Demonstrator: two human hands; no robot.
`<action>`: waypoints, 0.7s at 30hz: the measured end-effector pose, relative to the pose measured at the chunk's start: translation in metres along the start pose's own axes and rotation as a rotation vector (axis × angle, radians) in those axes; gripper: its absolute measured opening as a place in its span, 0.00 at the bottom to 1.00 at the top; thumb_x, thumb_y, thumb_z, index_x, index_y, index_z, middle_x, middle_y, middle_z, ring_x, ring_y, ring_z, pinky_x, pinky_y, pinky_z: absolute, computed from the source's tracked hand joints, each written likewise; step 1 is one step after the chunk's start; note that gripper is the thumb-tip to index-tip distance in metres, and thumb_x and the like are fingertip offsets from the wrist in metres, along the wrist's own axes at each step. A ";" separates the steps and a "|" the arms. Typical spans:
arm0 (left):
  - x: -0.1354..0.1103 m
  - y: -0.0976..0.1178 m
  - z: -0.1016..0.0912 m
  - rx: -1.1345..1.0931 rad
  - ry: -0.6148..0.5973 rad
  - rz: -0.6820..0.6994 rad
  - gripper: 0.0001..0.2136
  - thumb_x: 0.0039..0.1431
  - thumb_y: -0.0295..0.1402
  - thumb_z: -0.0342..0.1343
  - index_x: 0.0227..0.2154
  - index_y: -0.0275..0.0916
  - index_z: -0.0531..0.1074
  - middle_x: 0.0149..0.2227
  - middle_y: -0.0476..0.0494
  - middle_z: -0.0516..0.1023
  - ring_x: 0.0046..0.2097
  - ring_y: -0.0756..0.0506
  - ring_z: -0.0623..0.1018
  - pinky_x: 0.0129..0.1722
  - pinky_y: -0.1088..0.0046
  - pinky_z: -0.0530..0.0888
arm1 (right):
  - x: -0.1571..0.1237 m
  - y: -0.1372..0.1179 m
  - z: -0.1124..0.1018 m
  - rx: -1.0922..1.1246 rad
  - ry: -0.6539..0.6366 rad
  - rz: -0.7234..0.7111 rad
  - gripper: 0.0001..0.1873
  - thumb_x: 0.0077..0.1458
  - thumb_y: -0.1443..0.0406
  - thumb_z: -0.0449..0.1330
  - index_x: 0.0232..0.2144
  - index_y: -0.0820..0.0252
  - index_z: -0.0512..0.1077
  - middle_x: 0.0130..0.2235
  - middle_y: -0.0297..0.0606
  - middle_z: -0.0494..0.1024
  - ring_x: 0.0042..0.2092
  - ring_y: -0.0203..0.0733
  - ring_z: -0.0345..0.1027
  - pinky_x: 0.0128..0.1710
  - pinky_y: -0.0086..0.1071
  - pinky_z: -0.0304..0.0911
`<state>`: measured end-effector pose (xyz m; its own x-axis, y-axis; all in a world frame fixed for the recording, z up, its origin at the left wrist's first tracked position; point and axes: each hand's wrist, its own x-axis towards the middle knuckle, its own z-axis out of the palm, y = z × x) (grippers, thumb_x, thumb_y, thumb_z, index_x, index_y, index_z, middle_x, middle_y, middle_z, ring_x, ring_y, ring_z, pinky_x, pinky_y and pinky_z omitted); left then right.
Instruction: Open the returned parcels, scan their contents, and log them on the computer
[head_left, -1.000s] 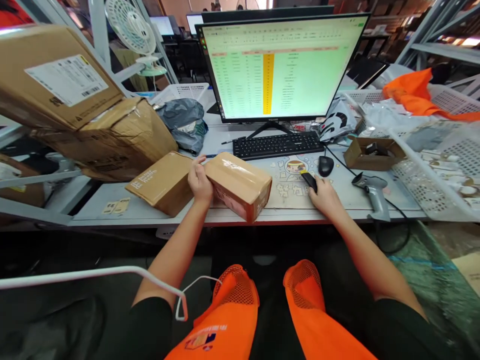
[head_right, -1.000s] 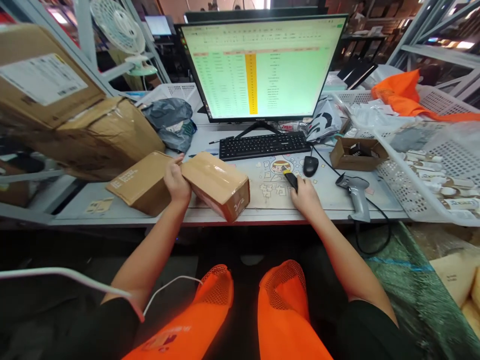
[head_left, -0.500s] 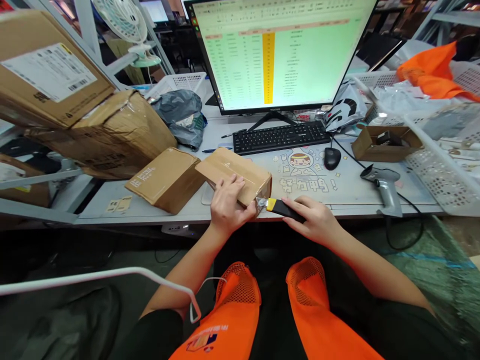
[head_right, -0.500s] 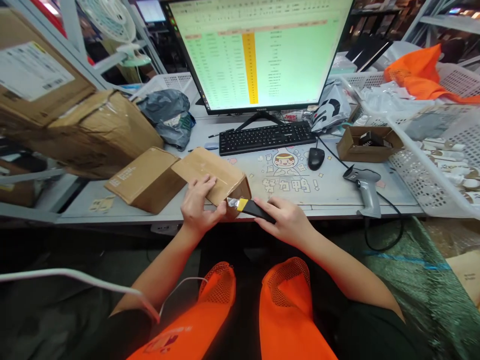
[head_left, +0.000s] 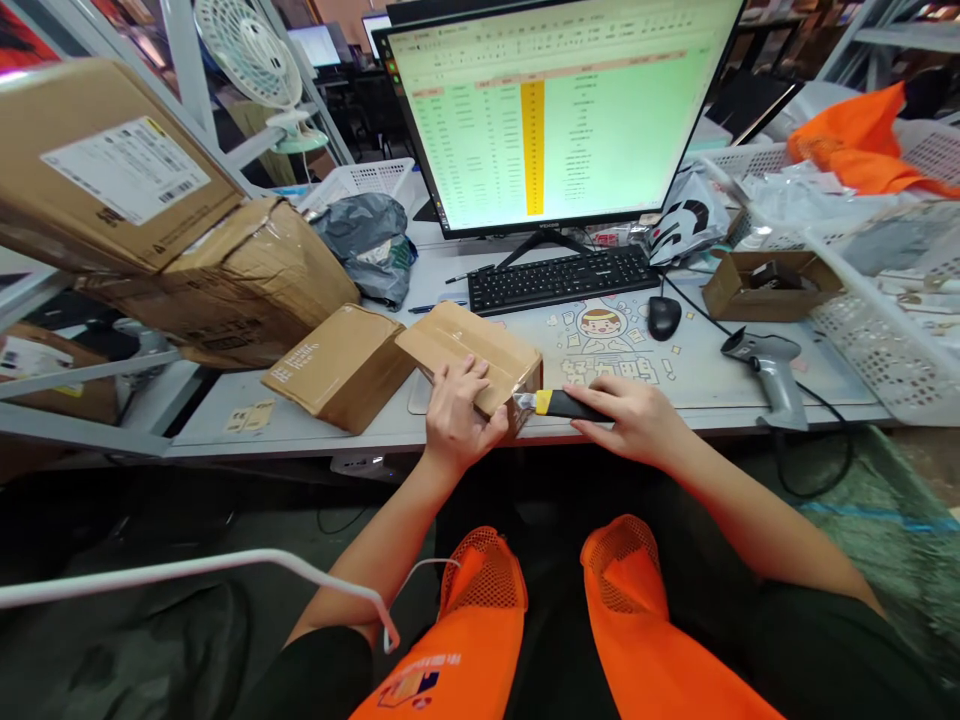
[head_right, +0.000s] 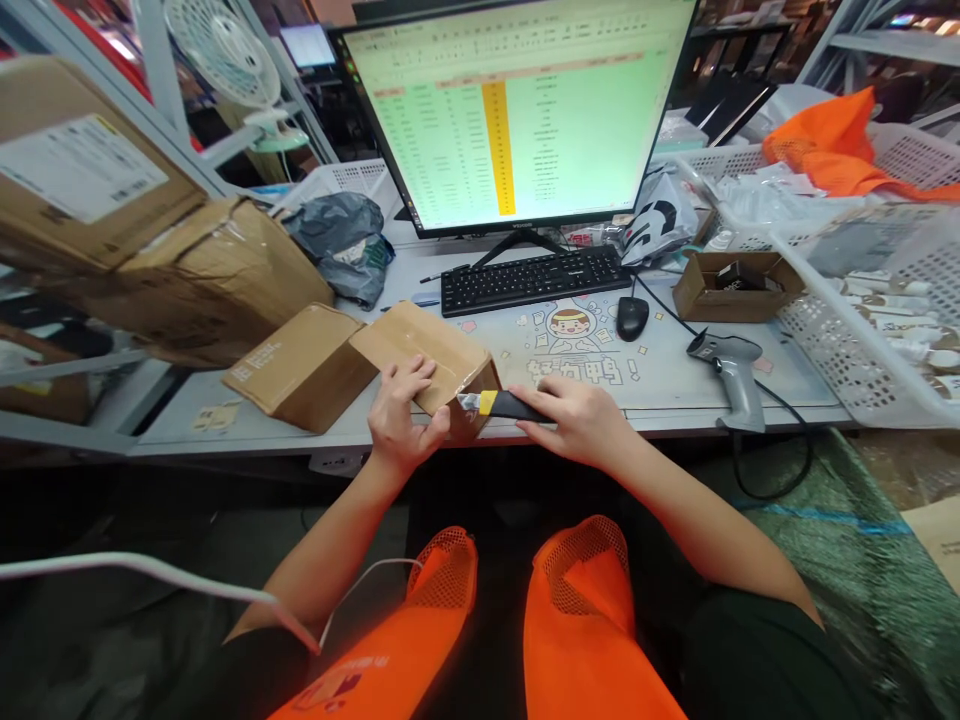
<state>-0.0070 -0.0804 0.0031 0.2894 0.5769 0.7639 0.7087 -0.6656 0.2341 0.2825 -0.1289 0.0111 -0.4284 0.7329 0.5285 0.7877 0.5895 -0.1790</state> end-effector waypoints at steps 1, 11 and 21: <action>0.000 0.000 0.000 0.002 -0.005 0.001 0.13 0.61 0.43 0.53 0.43 0.42 0.70 0.51 0.32 0.84 0.61 0.33 0.79 0.66 0.43 0.68 | 0.001 0.009 -0.002 -0.014 -0.002 0.019 0.24 0.69 0.52 0.58 0.61 0.50 0.77 0.42 0.42 0.81 0.39 0.45 0.75 0.38 0.35 0.70; -0.039 -0.080 -0.051 -0.180 0.210 -0.251 0.17 0.65 0.49 0.40 0.36 0.45 0.68 0.56 0.39 0.77 0.65 0.33 0.75 0.66 0.40 0.69 | -0.077 0.082 0.015 0.049 0.194 0.550 0.29 0.65 0.49 0.58 0.61 0.58 0.77 0.51 0.48 0.83 0.52 0.57 0.78 0.54 0.47 0.73; -0.034 -0.107 -0.041 -0.146 0.174 -0.569 0.19 0.72 0.45 0.38 0.52 0.39 0.65 0.67 0.38 0.67 0.73 0.33 0.62 0.72 0.45 0.61 | -0.092 0.032 0.025 0.141 0.144 0.455 0.26 0.67 0.52 0.60 0.61 0.54 0.77 0.46 0.46 0.83 0.45 0.54 0.80 0.46 0.45 0.77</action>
<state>-0.1190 -0.0482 -0.0230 -0.2270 0.7833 0.5787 0.6223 -0.3404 0.7049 0.3362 -0.1686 -0.0641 0.0182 0.8783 0.4778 0.8089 0.2679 -0.5233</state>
